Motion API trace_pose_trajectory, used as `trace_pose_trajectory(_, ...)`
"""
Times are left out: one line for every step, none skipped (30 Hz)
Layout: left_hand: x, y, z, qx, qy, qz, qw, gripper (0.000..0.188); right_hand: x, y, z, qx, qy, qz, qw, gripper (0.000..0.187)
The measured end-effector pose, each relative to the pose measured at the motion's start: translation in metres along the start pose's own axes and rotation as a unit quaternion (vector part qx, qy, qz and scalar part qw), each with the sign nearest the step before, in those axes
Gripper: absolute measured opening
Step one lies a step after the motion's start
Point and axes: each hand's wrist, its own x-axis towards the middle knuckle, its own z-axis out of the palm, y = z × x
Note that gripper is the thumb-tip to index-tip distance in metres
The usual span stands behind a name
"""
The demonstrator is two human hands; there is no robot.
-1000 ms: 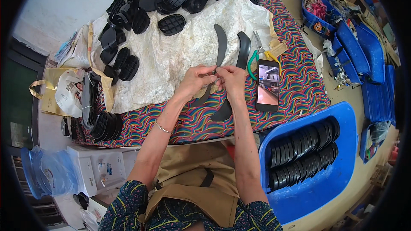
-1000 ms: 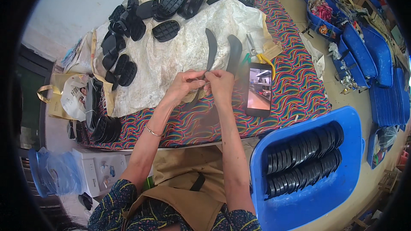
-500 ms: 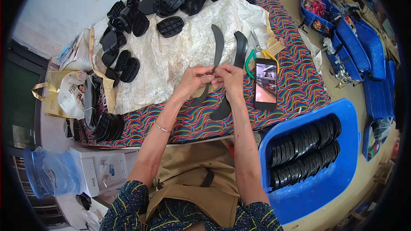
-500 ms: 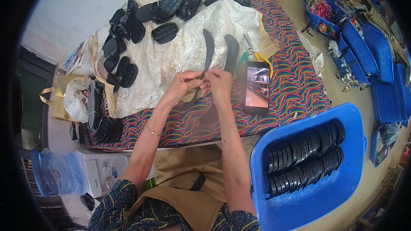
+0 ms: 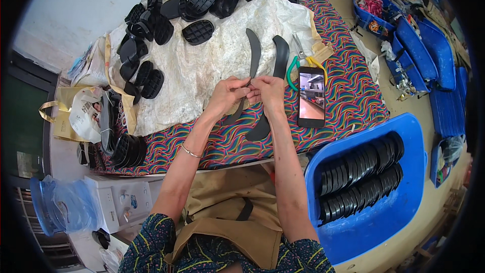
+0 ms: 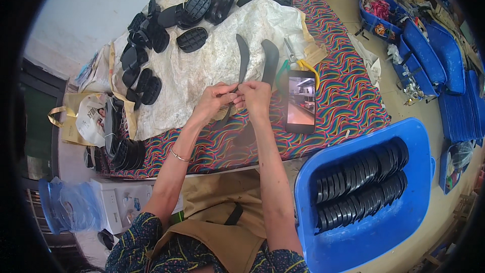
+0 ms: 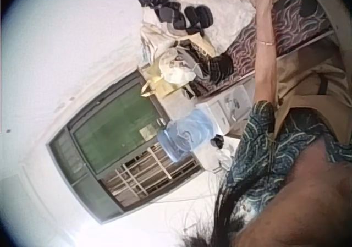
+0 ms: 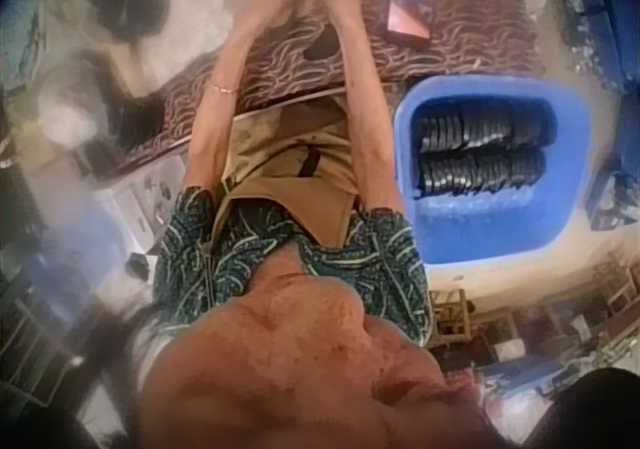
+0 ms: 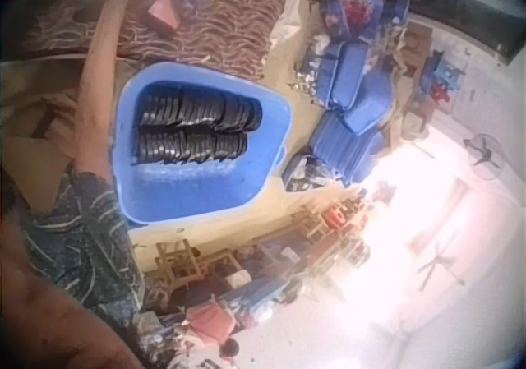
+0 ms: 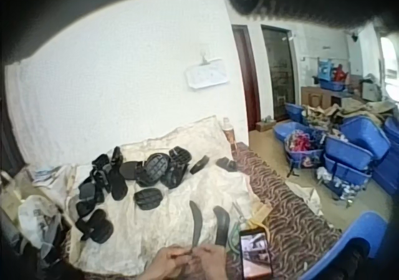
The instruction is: The person assembles black plastic slippers by hand. They pick up a sole and a strap, align the strap into the sole's slots, and press it firmly to secure it. The person repeats this process for multiple units, placing the finished slippers on a white sack on the table.
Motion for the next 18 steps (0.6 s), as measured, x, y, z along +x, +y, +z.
trace_pose_trajectory(0.000,0.001,0.000,0.004,0.000,0.003,1.000,0.032,0.000,-0.001,0.000,0.001,0.001,0.000,1.000,0.014)
trace_pose_trajectory(0.000,0.002,0.001,0.007,0.000,0.006,1.000,0.032,-0.001,-0.001,0.001,0.002,0.001,0.000,1.000,0.014)
trace_pose_trajectory(0.000,0.002,0.001,0.010,0.000,0.009,1.000,0.032,-0.001,0.000,0.001,0.000,0.004,-0.001,1.000,0.014)
trace_pose_trajectory(0.000,0.002,0.000,0.008,0.001,0.000,1.000,0.031,0.000,0.000,0.001,-0.002,0.006,-0.002,1.000,0.014)
trace_pose_trajectory(0.001,0.002,0.000,0.005,0.003,-0.009,1.000,0.031,0.000,0.000,0.001,-0.004,0.008,-0.003,1.000,0.014)
trace_pose_trajectory(0.002,0.002,0.000,0.002,0.004,-0.018,1.000,0.031,0.000,-0.001,0.002,-0.001,0.011,-0.006,1.000,0.013)
trace_pose_trajectory(0.002,0.002,0.000,0.003,0.009,-0.029,1.000,0.031,-0.001,-0.001,0.002,0.002,0.014,-0.008,1.000,0.013)
trace_pose_trajectory(0.003,0.002,0.000,0.003,0.014,-0.040,0.999,0.031,-0.001,-0.001,0.002,0.005,0.017,-0.010,1.000,0.013)
trace_pose_trajectory(0.004,0.002,0.000,0.003,0.019,-0.050,0.999,0.030,-0.001,-0.001,0.002,0.005,0.015,-0.010,1.000,0.013)
trace_pose_trajectory(0.005,0.004,0.001,-0.007,0.033,-0.049,0.998,0.026,-0.001,0.000,0.002,0.005,0.013,-0.011,1.000,0.013)
trace_pose_trajectory(0.005,0.006,0.003,-0.018,0.047,-0.048,0.998,0.023,-0.001,0.000,0.001,0.005,0.011,-0.012,1.000,0.013)
trace_pose_trajectory(0.006,0.008,0.004,-0.028,0.061,-0.046,0.997,0.020,-0.001,0.000,0.001,0.004,0.014,-0.010,1.000,0.013)
trace_pose_trajectory(0.008,0.008,0.004,-0.010,0.064,-0.051,0.997,0.019,-0.001,0.000,0.001,0.003,0.016,-0.009,1.000,0.013)
trace_pose_trajectory(0.011,0.008,0.002,0.009,0.068,-0.056,0.996,0.019,-0.001,-0.001,0.002,0.001,0.018,-0.007,1.000,0.013)
trace_pose_trajectory(0.014,0.008,0.001,0.028,0.071,-0.061,0.995,0.018,0.000,0.000,0.001,0.006,0.016,-0.005,1.000,0.013)
trace_pose_trajectory(0.016,0.009,0.001,0.030,0.070,-0.053,0.996,0.018,0.001,0.001,0.000,0.011,0.014,-0.002,1.000,0.013)
trace_pose_trajectory(0.018,0.010,0.001,0.031,0.069,-0.045,0.996,0.018,0.002,0.002,-0.001,0.016,0.012,0.000,1.000,0.013)
trace_pose_trajectory(0.020,0.011,0.000,0.033,0.067,-0.038,0.996,0.018,0.003,0.002,-0.002,0.021,0.008,0.005,1.000,0.012)
